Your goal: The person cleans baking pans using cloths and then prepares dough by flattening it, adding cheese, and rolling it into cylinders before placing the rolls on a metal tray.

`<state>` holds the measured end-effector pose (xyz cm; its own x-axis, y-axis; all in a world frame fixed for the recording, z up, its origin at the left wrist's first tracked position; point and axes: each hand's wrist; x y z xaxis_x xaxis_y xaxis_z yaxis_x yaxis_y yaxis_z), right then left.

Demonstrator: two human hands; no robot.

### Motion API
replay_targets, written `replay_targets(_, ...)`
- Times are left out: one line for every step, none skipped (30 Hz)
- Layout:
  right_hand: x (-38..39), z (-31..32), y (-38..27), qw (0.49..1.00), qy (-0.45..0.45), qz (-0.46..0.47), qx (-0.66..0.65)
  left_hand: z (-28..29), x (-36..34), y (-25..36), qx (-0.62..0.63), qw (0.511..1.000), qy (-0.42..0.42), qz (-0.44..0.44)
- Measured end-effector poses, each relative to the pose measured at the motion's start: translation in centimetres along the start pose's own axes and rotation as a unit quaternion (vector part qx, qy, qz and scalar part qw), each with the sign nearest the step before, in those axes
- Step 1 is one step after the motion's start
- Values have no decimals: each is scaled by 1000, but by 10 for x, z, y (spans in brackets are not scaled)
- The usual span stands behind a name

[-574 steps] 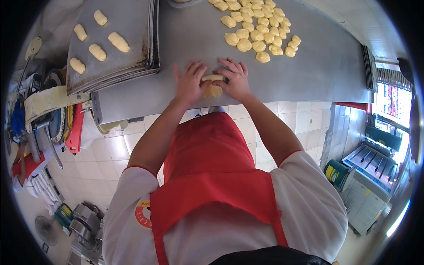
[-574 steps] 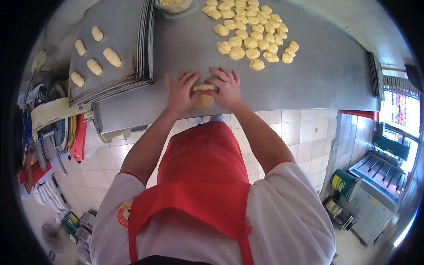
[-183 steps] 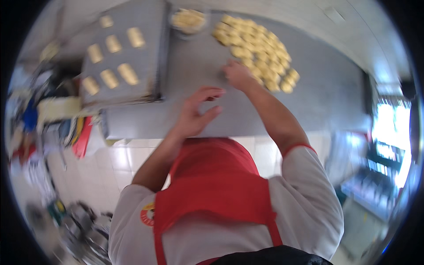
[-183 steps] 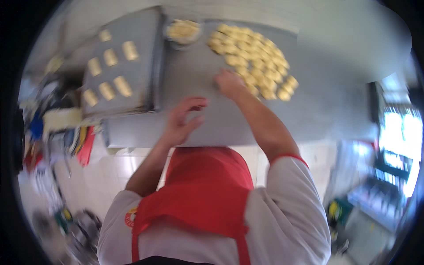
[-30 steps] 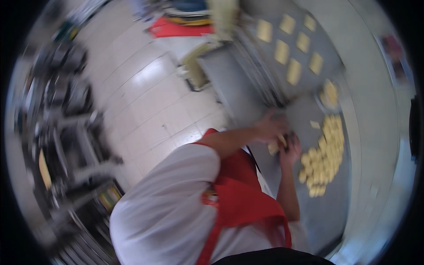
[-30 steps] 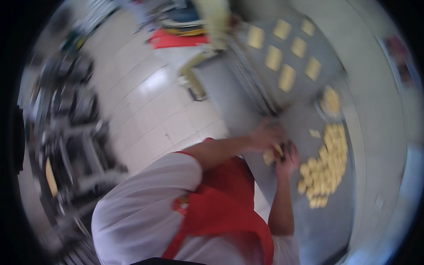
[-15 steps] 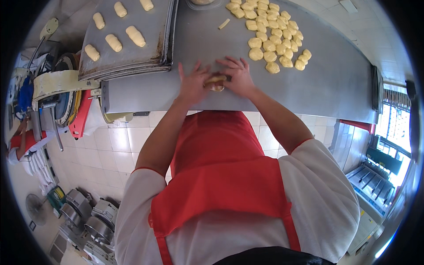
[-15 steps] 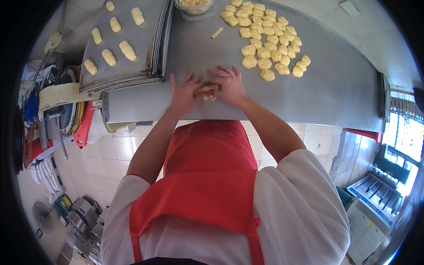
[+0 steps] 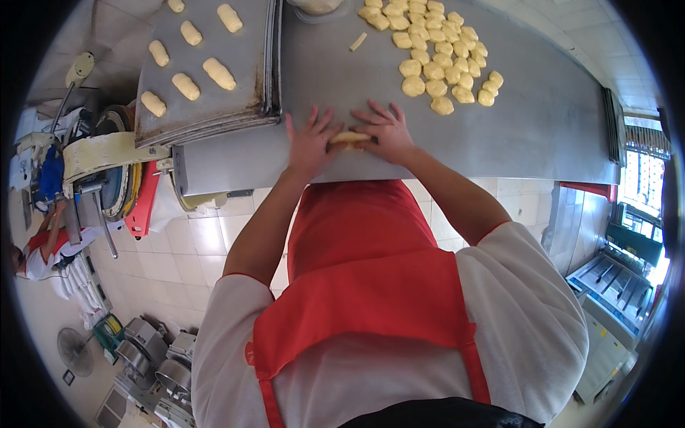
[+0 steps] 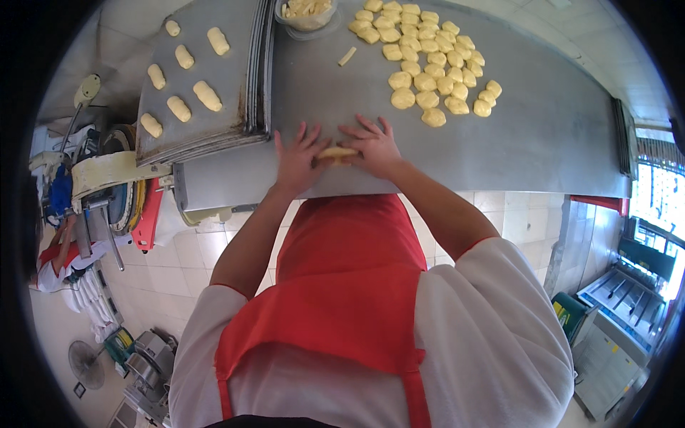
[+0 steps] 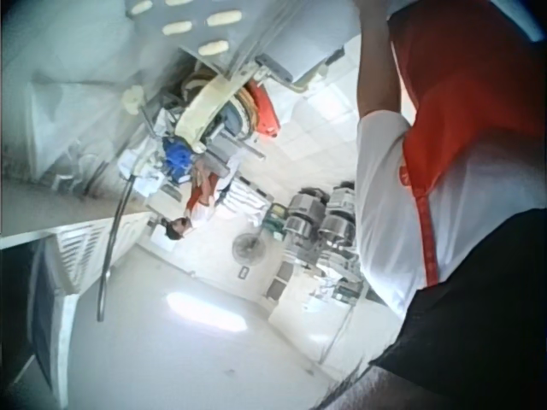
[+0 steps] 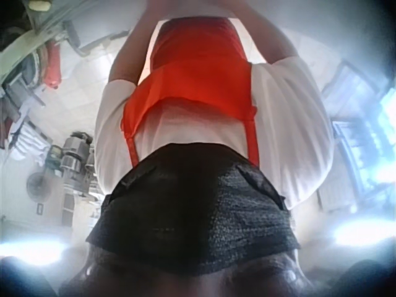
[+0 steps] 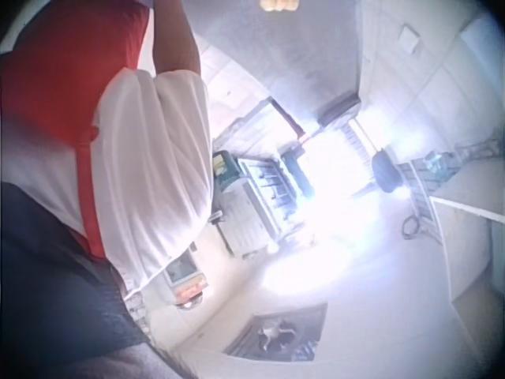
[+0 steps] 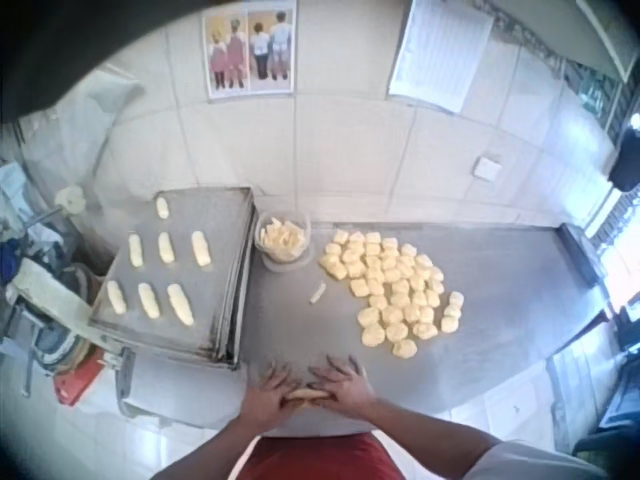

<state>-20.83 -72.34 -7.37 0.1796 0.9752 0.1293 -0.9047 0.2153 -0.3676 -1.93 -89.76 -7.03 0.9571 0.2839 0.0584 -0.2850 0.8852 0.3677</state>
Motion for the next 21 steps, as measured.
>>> replay_targets(-3, 3, 3, 1000, 8, -4, -11, 10, -4, 3, 2, 999, -50, -14)
replay_targets(-1, 7, -1, 1000, 7, -3, -23, 14, 2, 6, 9, 995, -102, -19)
replay_targets(0, 9, -6, 999, 7, -3, -36, 9, 0, 4, 4, 998, -61, -20)
replay_targets(-3, 7, -8, 999, 30, -5, -28, 2, -7, -1, 0, 1000, -20, -21)
replay_targets(-8, 2, -6, 998, 56, -10, -19, -1, -12, -3, -7, 999, 22, -27)
replay_targets(-10, -2, -4, 996, 83, -16, -10, -4, -9, -3, -14, 999, 28, -21)
replay_targets(-6, -7, -4, 998, 67, -3, 13, -7, -2, -3, -22, 999, 34, -15)
replay_targets(0, -13, -1, 998, 52, 7, 35, -7, 1, -3, -30, 999, 40, -13)
replay_targets(0, -10, -1, 997, 39, 18, 60, -3, 4, -4, -24, 999, 14, -27)
replay_targets(-1, -4, 2, 998, 15, 12, 61, 1, 9, -4, -17, 999, -12, -40)
replay_targets(-3, 10, -4, 998, -14, 12, 59, 4, 15, -5, -9, 998, -40, -47)
replay_targets(2, 14, -13, 997, -48, 9, 54, 3, 14, -5, -9, 999, -22, -44)
replay_targets(2, 7, -14, 999, -16, 10, 43, 2, 6, -6, -9, 999, -5, -40)
replay_targets(-3, 1, -11, 999, 18, 10, 35, 0, 2, -4, -10, 999, 15, -37)
replay_targets(-7, -4, -8, 998, 57, 10, 29, -5, 3, -4, -26, 998, 32, -40)
replay_targets(-4, -10, -7, 998, 50, 18, 45, -11, 4, -2, -43, 997, 49, -42)
replay_targets(-3, -12, -7, 997, 45, 27, 62, -9, 2, 0, -60, 995, 67, -46)
replay_targets(-1, -12, -6, 995, 40, 36, 79, -7, 5, 1, -50, 997, 30, -45)
replay_targets(3, -11, -2, 997, 1, 31, 69, -3, 12, 3, -41, 998, -8, -45)
replay_targets(8, 1, -8, 997, -41, 31, 56, -2, 21, 4, -30, 998, -47, -38)
replay_targets(10, 8, -13, 995, -84, 31, 43, -4, 17, 1, -29, 998, -24, -41)
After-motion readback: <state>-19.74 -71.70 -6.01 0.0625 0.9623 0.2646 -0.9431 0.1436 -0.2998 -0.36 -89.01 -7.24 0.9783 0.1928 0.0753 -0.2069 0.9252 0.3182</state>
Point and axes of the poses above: each hand's wrist, its own x-axis away from the middle knuckle, its own z-axis out of the back of the hand, y = z × x, and after that the axes turned 6 degrees about -y, right-handed
